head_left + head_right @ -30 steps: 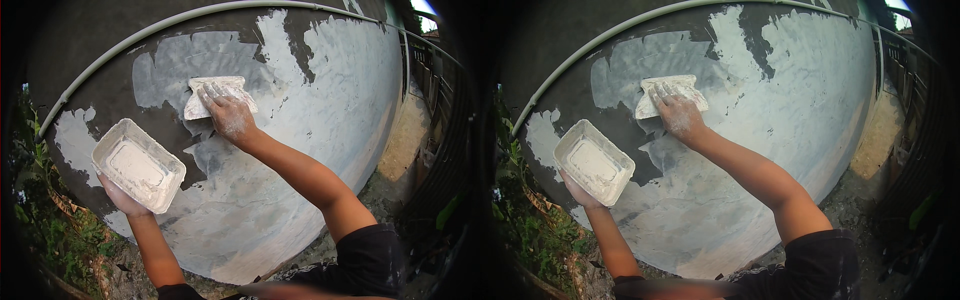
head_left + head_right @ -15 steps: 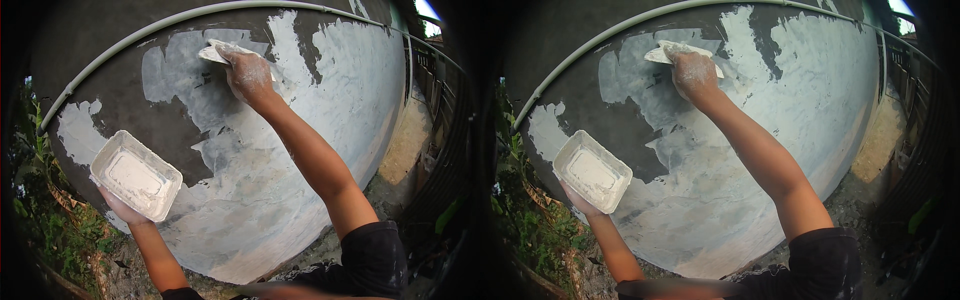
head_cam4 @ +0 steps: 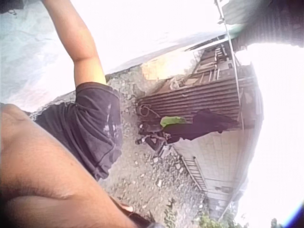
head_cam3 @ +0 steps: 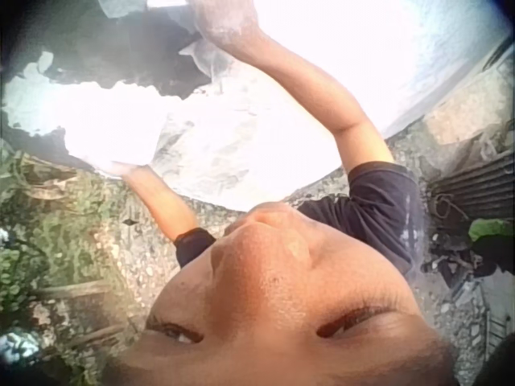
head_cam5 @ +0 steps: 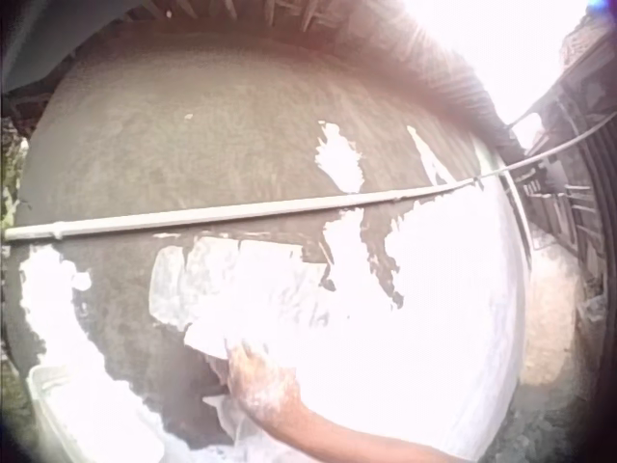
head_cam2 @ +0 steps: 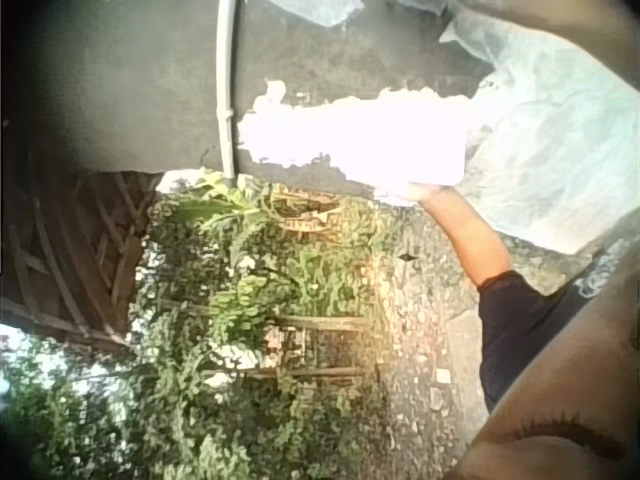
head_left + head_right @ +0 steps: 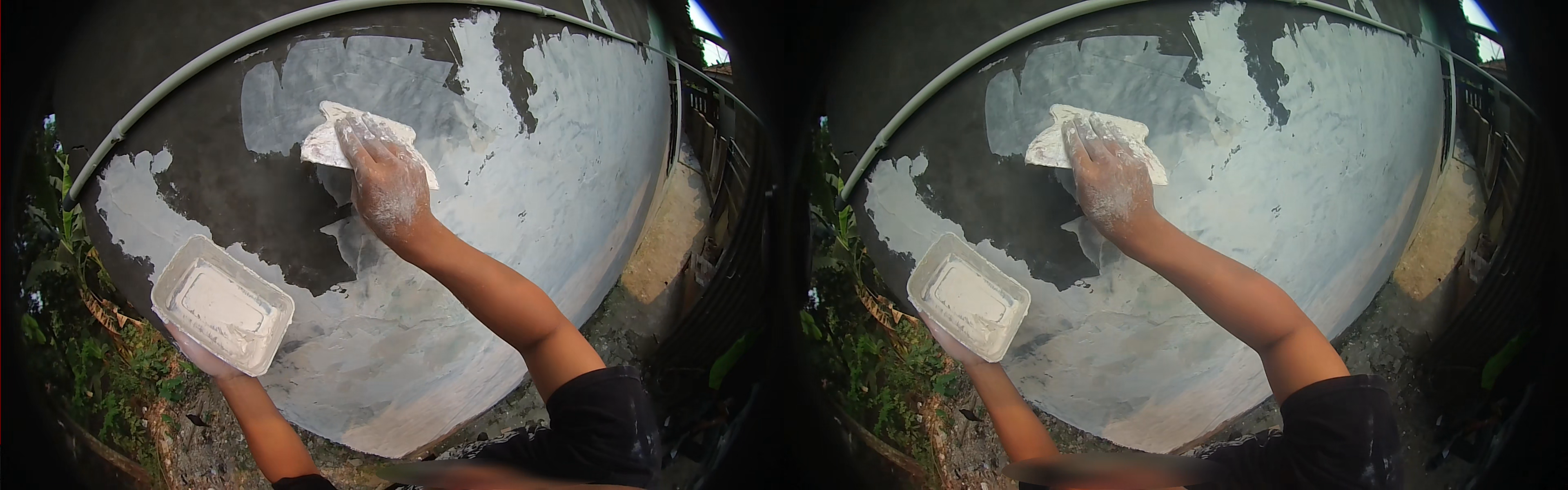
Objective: Applying and smoothing white plaster or filler onto an exterior wall using a putty knife.
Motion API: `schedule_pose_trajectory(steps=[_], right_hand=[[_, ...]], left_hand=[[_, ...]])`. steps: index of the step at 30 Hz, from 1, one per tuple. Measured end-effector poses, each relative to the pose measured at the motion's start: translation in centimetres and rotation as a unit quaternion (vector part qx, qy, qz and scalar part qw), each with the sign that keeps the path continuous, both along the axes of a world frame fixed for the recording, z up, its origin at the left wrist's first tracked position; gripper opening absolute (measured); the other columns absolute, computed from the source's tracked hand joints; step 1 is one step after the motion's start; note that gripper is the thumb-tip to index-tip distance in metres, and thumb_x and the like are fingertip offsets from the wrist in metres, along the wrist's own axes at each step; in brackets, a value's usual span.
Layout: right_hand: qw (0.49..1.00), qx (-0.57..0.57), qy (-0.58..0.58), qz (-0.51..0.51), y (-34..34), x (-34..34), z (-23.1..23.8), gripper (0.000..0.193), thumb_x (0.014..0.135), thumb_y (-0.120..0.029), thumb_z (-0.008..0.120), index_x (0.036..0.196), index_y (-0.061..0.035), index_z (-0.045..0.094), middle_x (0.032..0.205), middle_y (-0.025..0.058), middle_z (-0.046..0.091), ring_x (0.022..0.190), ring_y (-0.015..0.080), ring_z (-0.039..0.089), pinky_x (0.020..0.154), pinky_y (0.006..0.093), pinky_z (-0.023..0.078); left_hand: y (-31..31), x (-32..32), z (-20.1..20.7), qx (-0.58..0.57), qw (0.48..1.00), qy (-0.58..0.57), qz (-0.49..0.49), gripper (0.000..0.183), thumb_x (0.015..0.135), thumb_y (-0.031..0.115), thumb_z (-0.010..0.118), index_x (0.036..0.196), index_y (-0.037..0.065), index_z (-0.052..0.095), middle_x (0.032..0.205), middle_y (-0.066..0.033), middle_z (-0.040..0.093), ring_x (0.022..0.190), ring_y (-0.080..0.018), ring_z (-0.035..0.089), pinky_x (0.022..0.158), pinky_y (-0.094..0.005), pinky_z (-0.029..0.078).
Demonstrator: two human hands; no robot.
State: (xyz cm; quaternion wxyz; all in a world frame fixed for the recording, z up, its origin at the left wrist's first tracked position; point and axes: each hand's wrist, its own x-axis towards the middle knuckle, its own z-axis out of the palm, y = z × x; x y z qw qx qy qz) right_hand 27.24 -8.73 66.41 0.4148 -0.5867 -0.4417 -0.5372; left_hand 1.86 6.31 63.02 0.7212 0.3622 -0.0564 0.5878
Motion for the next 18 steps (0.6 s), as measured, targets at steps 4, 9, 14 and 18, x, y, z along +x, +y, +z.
schedule_pose_trajectory(steps=[4,9,14,18], right_hand=[[0.999,0.013,0.02,-0.027,4.0,3.4,-2.7,0.063,0.076,0.001,0.061,0.138,0.0042,0.049,0.133,0.0253,0.057,0.094,0.0338,0.065,0.081,0.0422,0.055],[0.986,-0.159,-0.015,0.05,5.8,-2.9,-11.9,0.071,0.071,-0.007,0.066,0.139,0.0061,0.049,0.14,0.0264,0.052,0.097,0.0306,0.066,0.082,0.0409,0.056],[0.969,-0.19,0.137,0.071,0.2,-2.0,-4.5,0.036,0.087,-0.007,0.062,0.123,-0.0044,0.06,0.101,0.0211,0.07,0.082,0.0391,0.069,0.064,0.048,0.055],[0.998,0.066,0.007,0.014,-0.1,2.2,2.8,0.042,0.08,-0.001,0.063,0.122,-0.0079,0.063,0.107,0.0157,0.07,0.087,0.0367,0.069,0.071,0.0466,0.056]], left_hand=[[0.7,0.0,-1.2,0.006,1.0,-0.001,-0.019,0.065,0.104,0.056,0.029,0.15,0.01,0.04,0.154,-0.012,0.041,0.134,-0.0346,0.048,0.112,-0.0519,0.04],[2.2,-1.4,-2.1,-0.006,1.0,-0.005,0.021,0.065,0.104,0.056,0.03,0.149,0.01,0.042,0.151,-0.012,0.044,0.132,-0.0343,0.05,0.109,-0.0517,0.043],[3.6,-0.1,-2.9,0.001,1.0,-0.015,0.007,0.065,0.103,0.057,0.031,0.148,0.01,0.043,0.149,-0.012,0.046,0.13,-0.0344,0.051,0.106,-0.0522,0.046],[5.3,-2.6,-4.5,0.19,0.968,-0.047,-0.158,0.067,0.103,0.058,0.031,0.148,0.011,0.042,0.15,-0.0122,0.046,0.131,-0.0345,0.051,0.107,-0.0534,0.044]])
